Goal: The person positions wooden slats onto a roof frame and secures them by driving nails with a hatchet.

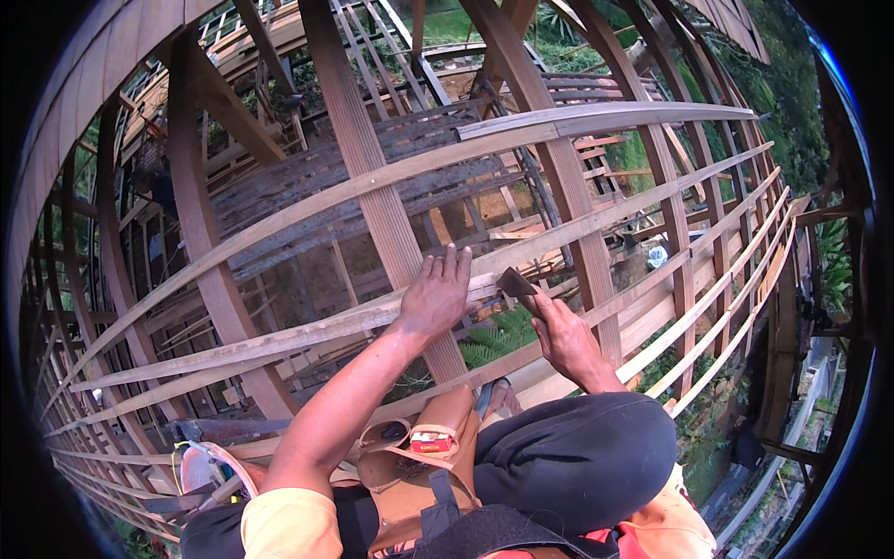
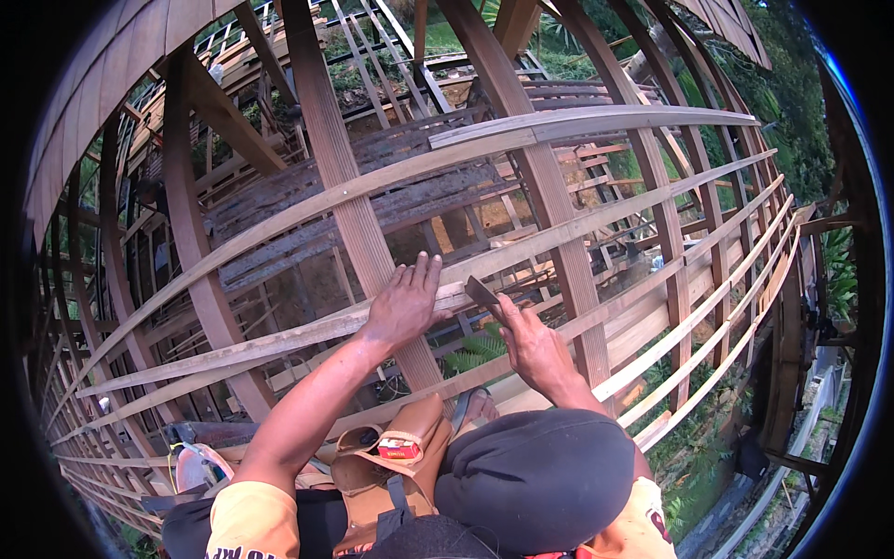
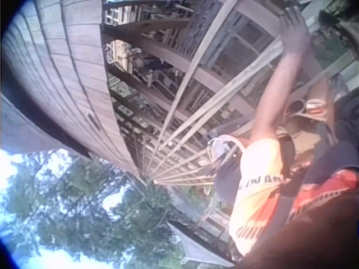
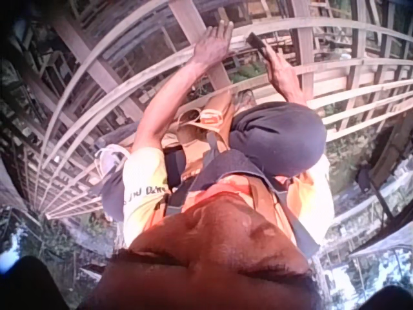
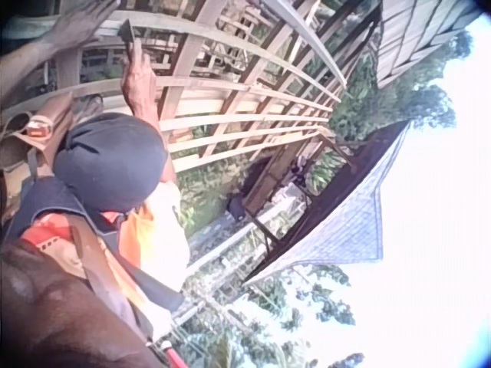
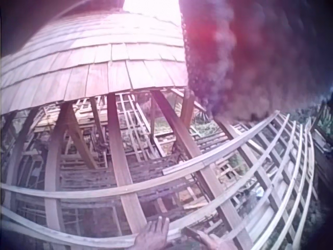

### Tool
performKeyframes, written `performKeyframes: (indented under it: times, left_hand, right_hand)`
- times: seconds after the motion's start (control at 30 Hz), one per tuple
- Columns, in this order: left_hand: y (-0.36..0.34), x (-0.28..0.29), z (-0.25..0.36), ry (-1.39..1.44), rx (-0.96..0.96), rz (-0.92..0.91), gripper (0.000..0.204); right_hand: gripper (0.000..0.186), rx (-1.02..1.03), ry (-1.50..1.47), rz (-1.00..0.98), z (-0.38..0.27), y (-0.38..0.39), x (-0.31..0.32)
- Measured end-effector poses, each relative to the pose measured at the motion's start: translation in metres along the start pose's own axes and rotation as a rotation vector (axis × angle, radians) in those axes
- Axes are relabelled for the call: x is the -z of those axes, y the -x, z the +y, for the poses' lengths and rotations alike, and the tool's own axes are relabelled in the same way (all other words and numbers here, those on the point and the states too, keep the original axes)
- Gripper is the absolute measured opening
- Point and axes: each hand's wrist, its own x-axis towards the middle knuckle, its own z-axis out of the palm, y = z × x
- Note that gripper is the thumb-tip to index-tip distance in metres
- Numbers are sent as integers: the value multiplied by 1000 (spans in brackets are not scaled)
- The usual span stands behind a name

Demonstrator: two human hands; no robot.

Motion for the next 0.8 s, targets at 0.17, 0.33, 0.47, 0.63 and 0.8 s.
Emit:
performKeyframes:
  times: [0.17,0.33,0.47,0.63,0.8]
  left_hand:
    - [2,8,-10,90,-13,-76,95]
    - [-4,10,-6,163,-42,-105,91]
    - [-5,14,-5,135,-30,-184,91]
    - [5,24,-16,221,42,-247,93]
    - [1,19,-9,195,16,-210,98]
  right_hand:
    - [60,286,-142,262,-33,-10,37]
    - [55,382,-244,414,3,-4,13]
    - [59,-127,13,-305,64,9,-25]
    - [48,34,-342,348,-26,-1,46]
    - [44,194,-852,581,-53,6,189]
